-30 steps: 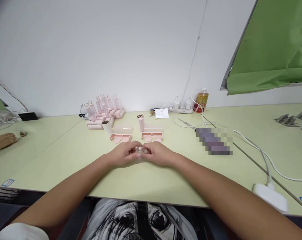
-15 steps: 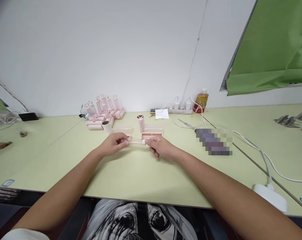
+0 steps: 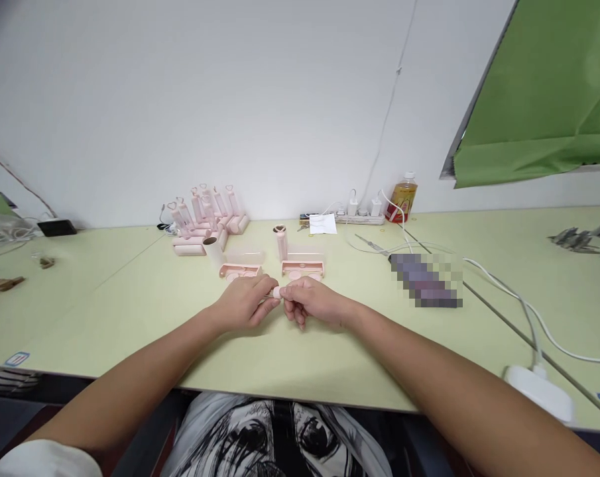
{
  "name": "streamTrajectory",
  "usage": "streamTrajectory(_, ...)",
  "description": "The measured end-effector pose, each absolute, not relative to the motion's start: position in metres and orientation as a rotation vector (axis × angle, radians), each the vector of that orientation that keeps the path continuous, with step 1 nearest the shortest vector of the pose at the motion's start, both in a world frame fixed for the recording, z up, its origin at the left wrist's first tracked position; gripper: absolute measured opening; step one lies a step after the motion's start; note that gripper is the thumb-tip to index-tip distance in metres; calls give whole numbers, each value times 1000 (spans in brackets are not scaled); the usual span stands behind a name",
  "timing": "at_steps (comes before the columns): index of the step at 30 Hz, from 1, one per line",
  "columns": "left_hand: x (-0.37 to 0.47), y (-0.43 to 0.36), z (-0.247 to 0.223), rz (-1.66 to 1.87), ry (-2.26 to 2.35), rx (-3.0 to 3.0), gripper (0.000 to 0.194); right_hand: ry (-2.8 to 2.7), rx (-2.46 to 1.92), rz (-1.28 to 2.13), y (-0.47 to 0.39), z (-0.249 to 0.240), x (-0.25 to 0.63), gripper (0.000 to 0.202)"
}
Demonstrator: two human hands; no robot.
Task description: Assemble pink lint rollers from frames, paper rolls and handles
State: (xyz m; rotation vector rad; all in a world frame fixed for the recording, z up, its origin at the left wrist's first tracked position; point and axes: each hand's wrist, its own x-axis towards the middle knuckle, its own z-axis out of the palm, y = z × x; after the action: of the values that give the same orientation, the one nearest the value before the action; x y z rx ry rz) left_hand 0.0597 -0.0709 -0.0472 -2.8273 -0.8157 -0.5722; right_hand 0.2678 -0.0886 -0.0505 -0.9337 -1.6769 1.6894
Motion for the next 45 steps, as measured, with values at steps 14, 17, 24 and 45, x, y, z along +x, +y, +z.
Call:
streamTrajectory(14,25,-34,-35,-2014,-1511,-2431,28,-1675,-774,1534,-89,-48,275,46)
streamTrajectory(17,1,-21,-21,-2189,-1765,-2327,34,-1779,-916,1409,-91,-52,270,49)
streamTrajectory(24,-19,-20,-4,-2022,-2131,-2298,27,-2114,-1059,1242,-93,-62,263,46)
streamTrajectory(45,-69,-20,9,-1251,-2805,-2014,26,-2223,-1076,1144,-89,-61,269,46)
